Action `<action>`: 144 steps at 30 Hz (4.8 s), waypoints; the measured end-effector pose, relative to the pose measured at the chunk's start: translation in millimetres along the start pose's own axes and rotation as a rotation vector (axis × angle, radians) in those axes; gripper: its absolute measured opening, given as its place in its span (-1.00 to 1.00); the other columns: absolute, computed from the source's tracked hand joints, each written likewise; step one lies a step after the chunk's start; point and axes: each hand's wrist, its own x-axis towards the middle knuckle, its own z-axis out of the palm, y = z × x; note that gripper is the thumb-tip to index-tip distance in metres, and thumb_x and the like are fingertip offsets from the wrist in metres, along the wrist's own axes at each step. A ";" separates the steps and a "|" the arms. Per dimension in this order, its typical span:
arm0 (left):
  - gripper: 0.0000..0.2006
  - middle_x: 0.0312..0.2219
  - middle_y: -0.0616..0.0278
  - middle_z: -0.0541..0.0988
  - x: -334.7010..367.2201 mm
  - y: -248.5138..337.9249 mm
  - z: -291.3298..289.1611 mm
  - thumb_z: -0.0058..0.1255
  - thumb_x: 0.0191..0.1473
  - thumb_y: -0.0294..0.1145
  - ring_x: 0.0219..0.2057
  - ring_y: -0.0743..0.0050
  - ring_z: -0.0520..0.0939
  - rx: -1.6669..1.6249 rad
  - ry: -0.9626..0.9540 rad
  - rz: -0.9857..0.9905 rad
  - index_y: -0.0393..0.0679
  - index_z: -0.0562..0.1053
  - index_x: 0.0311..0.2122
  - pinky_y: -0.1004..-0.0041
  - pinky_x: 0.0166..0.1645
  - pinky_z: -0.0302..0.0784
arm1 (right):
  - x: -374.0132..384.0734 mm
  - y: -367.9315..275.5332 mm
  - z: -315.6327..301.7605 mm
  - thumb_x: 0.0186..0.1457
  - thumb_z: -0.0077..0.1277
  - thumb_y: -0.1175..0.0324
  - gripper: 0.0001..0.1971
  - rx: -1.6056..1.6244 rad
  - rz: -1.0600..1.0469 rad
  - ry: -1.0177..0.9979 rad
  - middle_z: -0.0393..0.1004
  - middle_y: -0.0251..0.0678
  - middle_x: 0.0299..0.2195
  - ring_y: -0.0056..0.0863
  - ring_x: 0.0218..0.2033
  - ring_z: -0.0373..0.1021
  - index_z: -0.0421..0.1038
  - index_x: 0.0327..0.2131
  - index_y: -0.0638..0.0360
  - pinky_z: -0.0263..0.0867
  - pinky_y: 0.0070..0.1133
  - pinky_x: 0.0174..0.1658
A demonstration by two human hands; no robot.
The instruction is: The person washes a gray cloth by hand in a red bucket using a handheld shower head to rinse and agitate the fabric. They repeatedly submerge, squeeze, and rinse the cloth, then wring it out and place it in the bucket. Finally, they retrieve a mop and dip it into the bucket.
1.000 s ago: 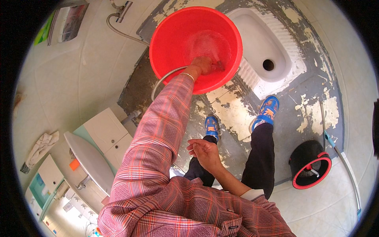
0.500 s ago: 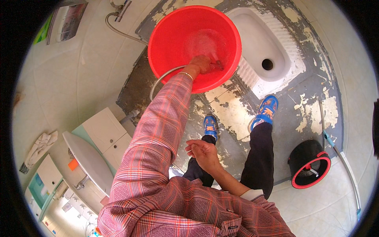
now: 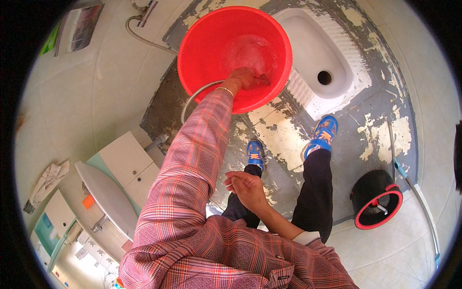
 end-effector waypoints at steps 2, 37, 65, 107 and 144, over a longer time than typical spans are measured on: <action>-0.44 -0.19 -0.02 0.45 -5.8 7.7 -8.9 -0.28 -0.05 0.19 -0.13 0.04 0.45 -0.021 -0.024 -0.037 -0.09 0.45 -0.18 0.23 -0.04 0.32 | 0.6 0.3 -0.6 0.11 -0.22 0.46 -0.80 0.022 0.000 0.009 0.46 -0.30 -0.47 -0.66 -0.49 0.35 0.36 -0.25 0.33 0.31 -0.72 -0.39; -0.35 -0.17 0.02 0.44 -3.5 4.6 -9.6 -0.29 -0.10 0.31 -0.11 0.06 0.44 -0.071 -0.076 -0.015 -0.05 0.43 -0.14 0.21 -0.02 0.28 | 12.3 2.3 1.3 0.09 -0.22 0.49 -0.81 -0.075 -0.039 0.039 0.48 -0.25 -0.49 -0.63 -0.52 0.40 0.38 -0.27 0.33 0.34 -0.69 -0.42; -0.45 -0.15 0.04 0.43 -9.9 -4.1 -14.3 -0.20 -0.10 0.23 -0.09 0.09 0.42 -0.069 -0.093 -0.034 0.05 0.42 -0.13 0.28 -0.01 0.28 | 8.5 0.9 5.3 0.14 -0.25 0.44 -0.79 -0.062 -0.006 -0.007 0.46 -0.32 -0.45 -0.65 -0.48 0.36 0.38 -0.24 0.28 0.29 -0.73 -0.38; -0.48 -0.18 0.00 0.45 -33.2 13.5 -38.9 -0.20 -0.02 0.14 -0.12 0.05 0.44 -0.217 -0.099 0.134 -0.11 0.43 -0.16 0.29 -0.05 0.31 | 9.2 2.5 2.9 0.09 -0.23 0.50 -0.81 -0.062 -0.020 0.028 0.46 -0.28 -0.49 -0.65 -0.52 0.38 0.37 -0.28 0.35 0.33 -0.71 -0.41; -0.39 -0.18 -0.05 0.44 -9.3 1.1 -21.7 -0.25 -0.04 0.23 -0.13 0.01 0.44 -0.161 -0.119 0.149 -0.16 0.43 -0.17 0.28 -0.03 0.29 | 11.5 16.3 4.9 0.13 -0.25 0.46 -0.79 -0.129 -0.010 0.017 0.46 -0.29 -0.45 -0.64 -0.50 0.37 0.37 -0.24 0.30 0.30 -0.72 -0.40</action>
